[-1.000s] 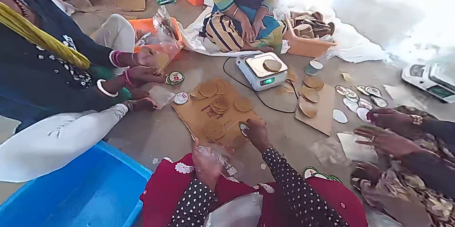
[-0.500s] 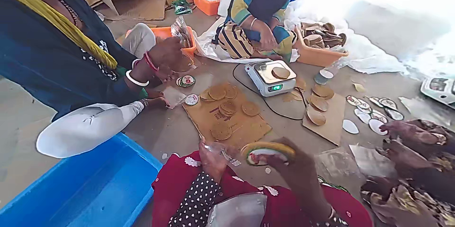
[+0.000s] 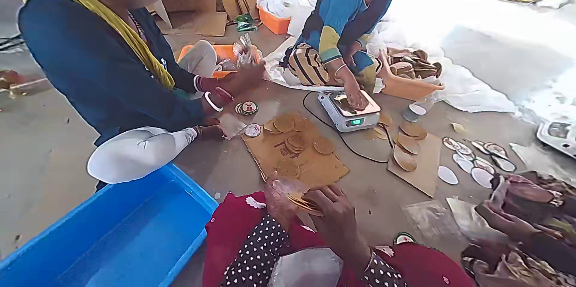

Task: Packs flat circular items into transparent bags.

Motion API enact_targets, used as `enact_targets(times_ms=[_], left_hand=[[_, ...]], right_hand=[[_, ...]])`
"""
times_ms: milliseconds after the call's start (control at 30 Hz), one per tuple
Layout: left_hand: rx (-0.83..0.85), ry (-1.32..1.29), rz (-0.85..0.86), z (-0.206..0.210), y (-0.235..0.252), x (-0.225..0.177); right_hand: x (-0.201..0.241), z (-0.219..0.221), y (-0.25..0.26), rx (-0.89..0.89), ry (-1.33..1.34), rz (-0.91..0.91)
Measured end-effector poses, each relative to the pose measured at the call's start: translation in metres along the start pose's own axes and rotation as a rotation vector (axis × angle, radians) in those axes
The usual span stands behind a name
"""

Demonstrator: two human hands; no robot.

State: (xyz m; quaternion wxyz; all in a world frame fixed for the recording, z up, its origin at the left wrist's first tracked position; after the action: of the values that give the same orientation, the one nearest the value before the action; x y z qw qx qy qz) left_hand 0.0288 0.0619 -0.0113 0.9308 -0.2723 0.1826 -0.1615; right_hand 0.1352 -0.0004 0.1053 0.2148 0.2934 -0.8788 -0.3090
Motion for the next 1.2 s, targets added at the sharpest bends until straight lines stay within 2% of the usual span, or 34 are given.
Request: enact_targets(times_ms=[167, 267, 500, 600, 633, 700, 767, 867, 1033, 1100, 1200], left_hand=[[0.115, -0.017, 0.02, 0.002, -0.003, -0.003], [0.101, 0.011, 0.021, 0.003, -0.005, -0.004], [0.199, -0.014, -0.1, 0.004, -0.01, 0.009], [0.137, -0.013, -0.093, -0.003, -0.009, 0.01], [0.118, -0.015, -0.055, -0.006, -0.008, 0.008], [0.134, -0.034, 0.0, -0.008, -0.005, 0.004], [0.124, -0.029, 0.001, -0.006, -0.006, 0.004], [0.102, -0.02, -0.082, -0.002, -0.009, 0.009], [0.068, -0.035, -0.036, -0.004, -0.009, 0.007], [0.063, -0.042, -0.085, -0.004, -0.009, 0.011], [0.059, -0.011, -0.146, -0.006, -0.007, 0.016]], right_hand=[[0.005, 0.011, -0.003, 0.029, 0.055, 0.015], [0.008, 0.023, -0.004, 0.086, 0.043, 0.035], [-0.004, 0.043, -0.008, 0.335, -0.012, 0.23], [-0.014, 0.043, -0.015, 0.537, 0.203, 0.317], [-0.015, 0.037, -0.017, 0.543, 0.311, 0.319], [-0.014, 0.024, -0.019, 0.447, 0.488, 0.298], [-0.015, 0.013, -0.022, 0.341, 0.538, 0.289], [-0.021, 0.015, -0.027, 0.279, 0.447, 0.276], [-0.028, 0.03, -0.022, 0.259, 0.231, 0.302], [-0.028, 0.033, -0.015, 0.235, 0.116, 0.282], [-0.032, 0.019, 0.006, 0.203, 0.137, 0.317]])
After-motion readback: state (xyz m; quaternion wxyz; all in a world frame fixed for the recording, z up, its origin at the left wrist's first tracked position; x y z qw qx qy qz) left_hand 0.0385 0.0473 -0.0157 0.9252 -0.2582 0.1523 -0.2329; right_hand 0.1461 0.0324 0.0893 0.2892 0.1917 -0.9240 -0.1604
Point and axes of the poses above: each hand's wrist, its own y-axis towards the middle knuckle, its own z-axis out of the palm, x = y × z, the point moved 7 cm from there along y, towards the middle knuckle, and after that the axes turned 11 degrees about -z, right-handed, at the moved point
